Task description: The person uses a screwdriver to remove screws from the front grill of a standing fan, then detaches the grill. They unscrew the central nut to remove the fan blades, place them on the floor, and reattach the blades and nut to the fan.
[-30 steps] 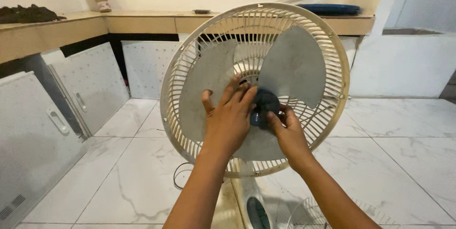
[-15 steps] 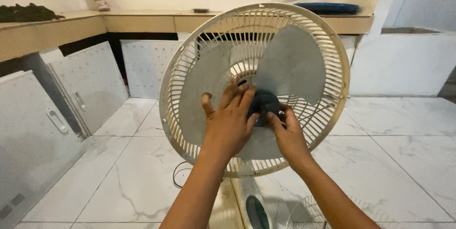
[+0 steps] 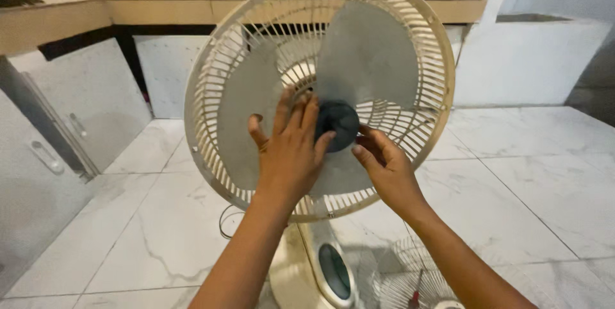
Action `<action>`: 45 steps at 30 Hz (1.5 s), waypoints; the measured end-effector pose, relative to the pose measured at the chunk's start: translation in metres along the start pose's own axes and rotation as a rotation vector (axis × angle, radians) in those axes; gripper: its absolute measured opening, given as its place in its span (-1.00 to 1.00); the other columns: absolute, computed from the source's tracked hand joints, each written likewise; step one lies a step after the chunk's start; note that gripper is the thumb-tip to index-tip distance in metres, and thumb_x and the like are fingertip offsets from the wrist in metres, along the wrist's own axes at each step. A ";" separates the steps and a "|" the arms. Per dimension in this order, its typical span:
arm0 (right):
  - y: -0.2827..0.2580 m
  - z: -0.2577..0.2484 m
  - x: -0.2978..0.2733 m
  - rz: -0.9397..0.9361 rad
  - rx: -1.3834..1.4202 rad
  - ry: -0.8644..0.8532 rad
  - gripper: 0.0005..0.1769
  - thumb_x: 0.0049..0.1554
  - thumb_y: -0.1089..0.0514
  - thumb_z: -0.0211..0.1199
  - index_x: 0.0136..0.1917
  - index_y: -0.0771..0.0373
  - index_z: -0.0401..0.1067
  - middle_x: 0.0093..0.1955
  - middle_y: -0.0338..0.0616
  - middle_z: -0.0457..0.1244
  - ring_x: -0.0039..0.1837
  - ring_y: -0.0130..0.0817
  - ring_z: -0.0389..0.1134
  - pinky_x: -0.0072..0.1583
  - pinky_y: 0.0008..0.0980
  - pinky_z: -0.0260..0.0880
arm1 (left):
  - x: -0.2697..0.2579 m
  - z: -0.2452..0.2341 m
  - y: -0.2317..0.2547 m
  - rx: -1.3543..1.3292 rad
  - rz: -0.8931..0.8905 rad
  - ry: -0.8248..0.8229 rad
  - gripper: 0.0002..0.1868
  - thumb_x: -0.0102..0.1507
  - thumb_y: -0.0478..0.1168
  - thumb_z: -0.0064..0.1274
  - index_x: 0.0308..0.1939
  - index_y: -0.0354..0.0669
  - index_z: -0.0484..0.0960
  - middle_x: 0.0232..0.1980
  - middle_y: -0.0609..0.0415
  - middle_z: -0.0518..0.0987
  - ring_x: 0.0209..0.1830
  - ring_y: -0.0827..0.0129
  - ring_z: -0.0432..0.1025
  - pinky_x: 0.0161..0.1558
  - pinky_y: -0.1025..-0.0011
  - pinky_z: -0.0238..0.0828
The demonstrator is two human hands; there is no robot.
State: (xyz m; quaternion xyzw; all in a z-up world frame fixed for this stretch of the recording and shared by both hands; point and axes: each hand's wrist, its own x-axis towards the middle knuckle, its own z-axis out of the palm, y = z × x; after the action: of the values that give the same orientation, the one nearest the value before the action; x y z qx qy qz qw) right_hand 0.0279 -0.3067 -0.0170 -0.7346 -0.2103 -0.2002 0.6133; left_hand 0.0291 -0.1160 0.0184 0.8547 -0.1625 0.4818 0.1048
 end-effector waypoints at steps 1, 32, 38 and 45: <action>-0.003 -0.004 -0.003 0.008 -0.010 -0.014 -0.44 0.25 0.06 0.18 0.46 0.30 0.27 0.34 -0.08 0.32 0.37 -0.35 0.33 0.36 -0.34 0.34 | -0.002 -0.002 0.003 -0.006 0.007 0.051 -0.19 0.31 0.12 0.06 0.53 -0.11 0.16 0.54 0.07 0.25 0.62 0.25 -0.05 0.29 -0.19 -0.26; 0.084 -0.118 -0.355 0.356 -0.701 0.177 -0.19 -0.05 0.30 0.34 0.43 0.38 0.11 0.36 0.21 0.17 0.41 0.15 0.18 0.36 -0.04 0.19 | -0.260 0.054 0.255 -0.369 0.556 -0.744 -0.08 0.18 -0.12 0.02 0.60 -0.01 -0.01 0.65 0.14 -0.01 0.62 0.36 -0.10 0.48 -0.03 -0.22; 0.091 -0.131 -0.390 0.439 -0.668 0.055 -0.08 -0.08 0.23 0.42 0.46 0.38 0.08 0.38 0.21 0.16 0.39 0.16 0.17 0.35 -0.08 0.21 | -0.319 0.073 0.278 -0.297 0.542 -0.864 -0.11 0.22 -0.04 -0.03 0.58 -0.06 -0.05 0.65 0.13 -0.03 0.62 0.35 -0.15 0.45 -0.02 -0.21; 0.098 -0.138 -0.390 0.610 -0.664 -0.081 -0.04 -0.12 0.16 0.49 0.45 0.29 0.09 0.24 0.16 0.18 0.28 0.13 0.23 0.22 -0.06 0.32 | -0.356 0.098 0.285 -0.270 0.464 -0.893 -0.21 0.32 -0.05 -0.14 0.59 -0.04 -0.05 0.63 0.21 0.05 0.61 0.37 -0.07 0.46 -0.07 -0.21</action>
State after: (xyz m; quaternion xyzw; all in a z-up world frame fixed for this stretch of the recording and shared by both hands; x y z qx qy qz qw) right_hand -0.2469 -0.4825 -0.2888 -0.9271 0.0678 -0.0381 0.3666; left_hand -0.1732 -0.3495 -0.3308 0.8973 -0.4371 0.0557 0.0251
